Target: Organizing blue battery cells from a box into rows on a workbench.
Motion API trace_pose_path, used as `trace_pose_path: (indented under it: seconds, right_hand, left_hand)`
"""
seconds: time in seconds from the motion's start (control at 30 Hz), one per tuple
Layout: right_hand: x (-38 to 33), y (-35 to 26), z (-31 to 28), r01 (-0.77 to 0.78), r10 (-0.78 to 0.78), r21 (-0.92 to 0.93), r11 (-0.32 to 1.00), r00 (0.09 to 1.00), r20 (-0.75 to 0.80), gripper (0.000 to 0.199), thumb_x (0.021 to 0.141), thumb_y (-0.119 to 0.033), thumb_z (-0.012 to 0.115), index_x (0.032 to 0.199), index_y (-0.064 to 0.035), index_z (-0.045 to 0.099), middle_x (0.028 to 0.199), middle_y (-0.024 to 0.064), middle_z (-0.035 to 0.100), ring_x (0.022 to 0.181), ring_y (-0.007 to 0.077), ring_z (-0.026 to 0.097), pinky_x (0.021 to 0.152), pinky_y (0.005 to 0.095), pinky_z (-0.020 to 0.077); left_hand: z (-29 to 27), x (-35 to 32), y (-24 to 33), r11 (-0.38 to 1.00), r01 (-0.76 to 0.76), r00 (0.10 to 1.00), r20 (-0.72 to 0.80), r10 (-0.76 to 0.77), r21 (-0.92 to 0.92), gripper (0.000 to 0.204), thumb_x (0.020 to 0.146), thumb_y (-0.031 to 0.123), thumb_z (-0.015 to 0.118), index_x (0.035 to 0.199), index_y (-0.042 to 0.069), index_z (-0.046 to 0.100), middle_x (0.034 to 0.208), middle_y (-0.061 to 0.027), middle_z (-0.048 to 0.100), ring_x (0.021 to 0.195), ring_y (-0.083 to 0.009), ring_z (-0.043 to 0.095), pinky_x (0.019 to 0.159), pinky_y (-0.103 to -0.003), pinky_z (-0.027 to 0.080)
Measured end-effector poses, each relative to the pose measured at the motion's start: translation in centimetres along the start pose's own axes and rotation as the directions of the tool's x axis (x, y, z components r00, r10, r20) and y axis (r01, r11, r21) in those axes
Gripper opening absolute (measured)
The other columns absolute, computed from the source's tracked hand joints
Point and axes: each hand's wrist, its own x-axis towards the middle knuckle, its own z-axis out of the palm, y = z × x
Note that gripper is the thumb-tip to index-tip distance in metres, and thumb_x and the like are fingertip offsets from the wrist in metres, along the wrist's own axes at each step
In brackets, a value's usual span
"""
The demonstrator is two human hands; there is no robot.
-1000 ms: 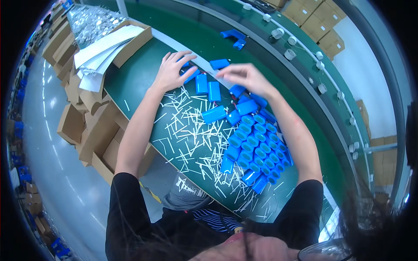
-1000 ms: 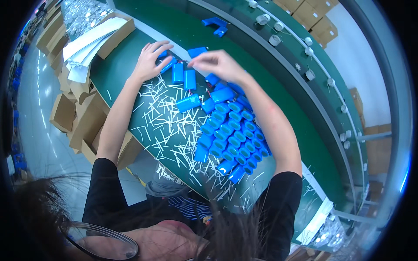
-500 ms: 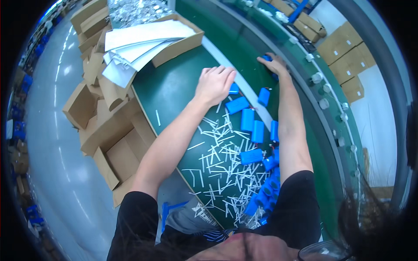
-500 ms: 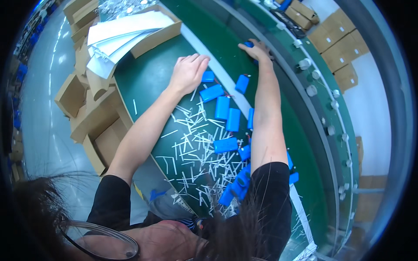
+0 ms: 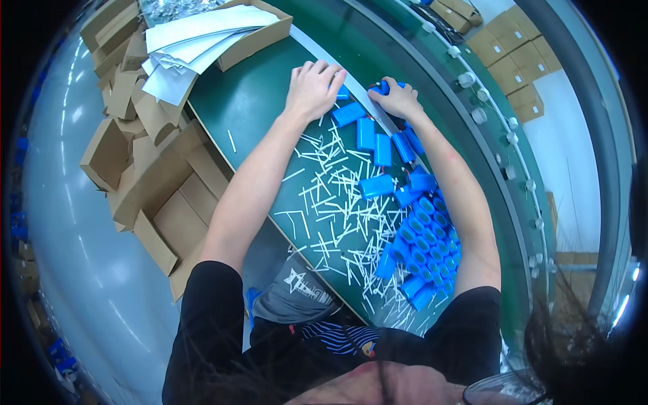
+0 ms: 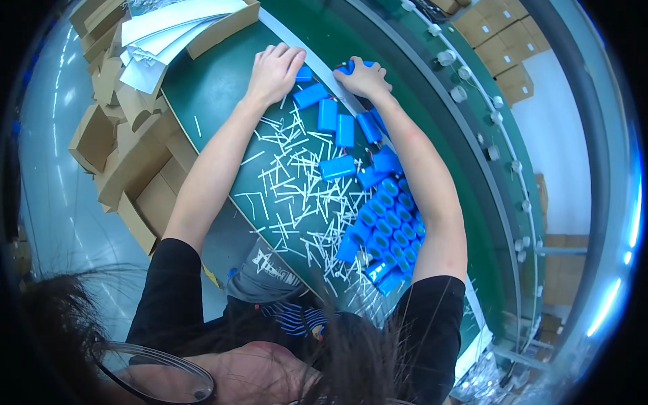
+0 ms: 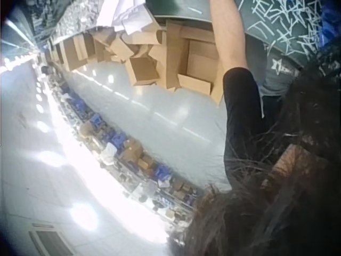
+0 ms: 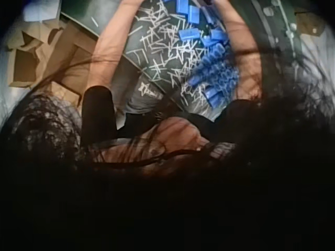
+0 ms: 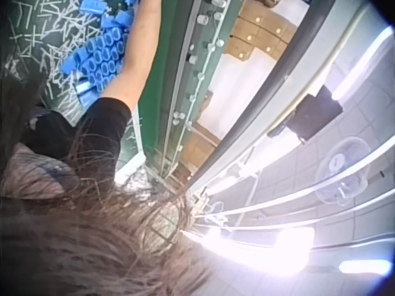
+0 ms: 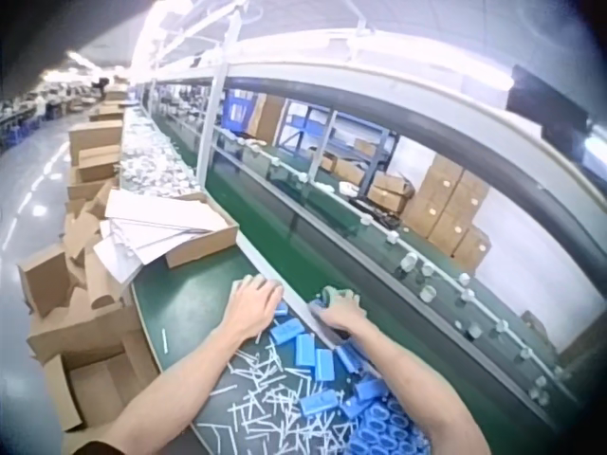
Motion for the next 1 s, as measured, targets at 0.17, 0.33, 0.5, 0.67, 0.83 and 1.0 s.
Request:
trace_pose_path:
  seconds: [0.17, 0.33, 0.5, 0.67, 0.83, 1.0]
  right_hand:
    - [-5.5, 2.0, -4.5, 0.271, -0.320, 0.350, 0.897, 0.943, 0.090, 0.051, 0.104, -0.051, 0.062, 0.135, -0.0133, 0.076, 0.139, 0.0138, 0.070, 0.125, 0.0335, 0.065, 0.101, 0.0437, 0.0545]
    - [-5.5, 0.4, -7.7, 0.360, -0.450, 0.483, 0.798, 0.889, 0.083, 0.045, 0.102, -0.040, 0.066, 0.130, -0.0065, 0.078, 0.126, 0.0129, 0.077, 0.114, 0.0263, 0.072, 0.096, 0.0366, 0.0566]
    - [-0.4, 1.1, -1.6, 0.224, -0.203, 0.484, 0.846, 0.974, -0.097, 0.049, 0.100, -0.040, 0.068, 0.131, -0.0036, 0.077, 0.126, 0.0100, 0.079, 0.115, 0.0246, 0.073, 0.095, 0.0383, 0.0583]
    - [-0.5, -3.7, 0.0, 0.293, -0.269, 0.392, 0.872, 0.956, -0.117, 0.047, 0.101, -0.040, 0.067, 0.129, -0.0045, 0.078, 0.129, 0.0081, 0.079, 0.115, 0.0257, 0.072, 0.099, 0.0378, 0.0570]
    - [-3.8, -4.0, -3.9, 0.401, -0.573, 0.687, 0.606, 0.819, 0.027, 0.050, 0.106, -0.040, 0.062, 0.138, -0.0016, 0.072, 0.137, 0.0106, 0.074, 0.122, 0.0284, 0.069, 0.110, 0.0360, 0.0499]
    - [-3.5, 1.4, -5.3, 0.341, -0.426, 0.593, 0.729, 0.905, 0.003, 0.054, 0.110, -0.042, 0.055, 0.142, -0.0008, 0.068, 0.142, 0.0116, 0.071, 0.128, 0.0306, 0.066, 0.117, 0.0393, 0.0452]
  left_hand:
    - [-0.1, -0.8, 0.2, 0.999, -0.040, 0.997, 0.058, 0.042, -0.032, 0.046, 0.114, 0.041, 0.043, 0.127, 0.012, 0.076, 0.125, -0.0075, 0.070, 0.118, -0.0296, 0.060, 0.111, -0.045, 0.040]
    - [-0.5, -1.0, 0.0, 0.998, -0.037, 0.999, 0.022, 0.038, -0.054, 0.046, 0.114, 0.042, 0.043, 0.128, 0.013, 0.076, 0.127, -0.0072, 0.070, 0.120, -0.0297, 0.060, 0.113, -0.046, 0.039]
    - [-0.3, -1.0, 1.5, 0.985, -0.152, 0.985, 0.068, 0.158, -0.077, 0.045, 0.114, 0.042, 0.044, 0.129, 0.013, 0.076, 0.130, -0.0071, 0.070, 0.122, -0.0296, 0.060, 0.114, -0.047, 0.039]
    - [-0.3, -0.1, 0.0, 0.990, -0.076, 0.997, -0.001, 0.077, -0.115, 0.045, 0.113, 0.042, 0.046, 0.129, 0.014, 0.077, 0.132, -0.0070, 0.070, 0.127, -0.0292, 0.059, 0.117, -0.047, 0.037]
    - [-0.3, 0.0, -0.8, 0.991, -0.033, 0.996, -0.091, 0.021, -0.131, 0.046, 0.112, 0.043, 0.047, 0.129, 0.015, 0.078, 0.132, -0.0070, 0.071, 0.128, -0.0287, 0.059, 0.118, -0.047, 0.037]
    - [0.3, -0.6, -0.1, 0.996, -0.068, 0.996, 0.061, 0.071, -0.061, 0.047, 0.112, 0.043, 0.046, 0.129, 0.015, 0.080, 0.132, -0.0077, 0.071, 0.125, -0.0294, 0.059, 0.116, -0.047, 0.038]
